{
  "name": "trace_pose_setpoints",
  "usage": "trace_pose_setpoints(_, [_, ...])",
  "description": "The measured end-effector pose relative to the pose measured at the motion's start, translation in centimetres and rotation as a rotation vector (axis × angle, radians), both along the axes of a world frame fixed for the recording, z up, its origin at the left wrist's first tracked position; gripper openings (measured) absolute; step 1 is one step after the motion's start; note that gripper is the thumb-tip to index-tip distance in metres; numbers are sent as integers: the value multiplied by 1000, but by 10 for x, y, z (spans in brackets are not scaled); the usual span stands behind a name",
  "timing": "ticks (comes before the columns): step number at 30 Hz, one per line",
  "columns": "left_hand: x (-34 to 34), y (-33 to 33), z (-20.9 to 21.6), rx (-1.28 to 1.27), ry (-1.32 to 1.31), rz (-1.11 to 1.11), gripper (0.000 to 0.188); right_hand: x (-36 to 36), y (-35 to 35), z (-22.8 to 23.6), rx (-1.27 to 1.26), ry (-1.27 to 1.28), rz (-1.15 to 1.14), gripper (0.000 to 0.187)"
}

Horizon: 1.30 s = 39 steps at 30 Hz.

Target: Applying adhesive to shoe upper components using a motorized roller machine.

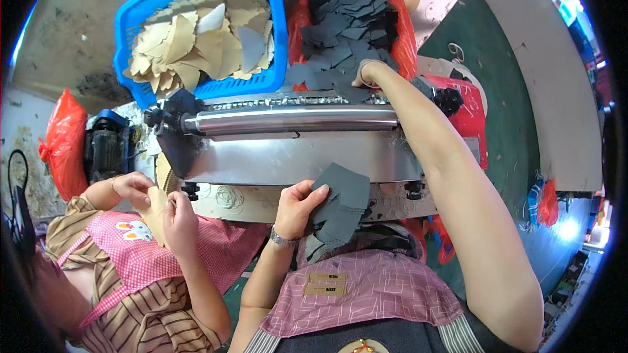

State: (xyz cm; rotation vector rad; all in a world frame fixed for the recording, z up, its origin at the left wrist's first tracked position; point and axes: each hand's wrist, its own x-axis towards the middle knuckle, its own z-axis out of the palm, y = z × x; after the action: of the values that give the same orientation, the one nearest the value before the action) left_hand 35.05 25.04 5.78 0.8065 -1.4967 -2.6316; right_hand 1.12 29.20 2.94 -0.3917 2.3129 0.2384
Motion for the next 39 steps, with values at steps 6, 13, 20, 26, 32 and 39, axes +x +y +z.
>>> trace_pose_setpoints(6, [-1,-1,1,-20,39,-13,13,0,0,6,-252,393,105,28])
trace_pose_setpoints(13, [-14,1,2,-57,54,-57,14,5,6,27,-332,881,394,17])
trace_pose_setpoints(20, [-12,6,0,-39,53,-113,12,-19,18,26,-410,635,-520,23])
trace_pose_setpoints(26, [-4,2,5,-69,39,-81,11,-18,13,27,-399,1160,141,17])
trace_pose_setpoints(32, [6,5,12,-268,154,24,13,44,2,87,-1235,1356,646,8])
trace_pose_setpoints(39, [-4,4,33,-1469,585,292,16,172,89,125,-1154,1345,1267,20])
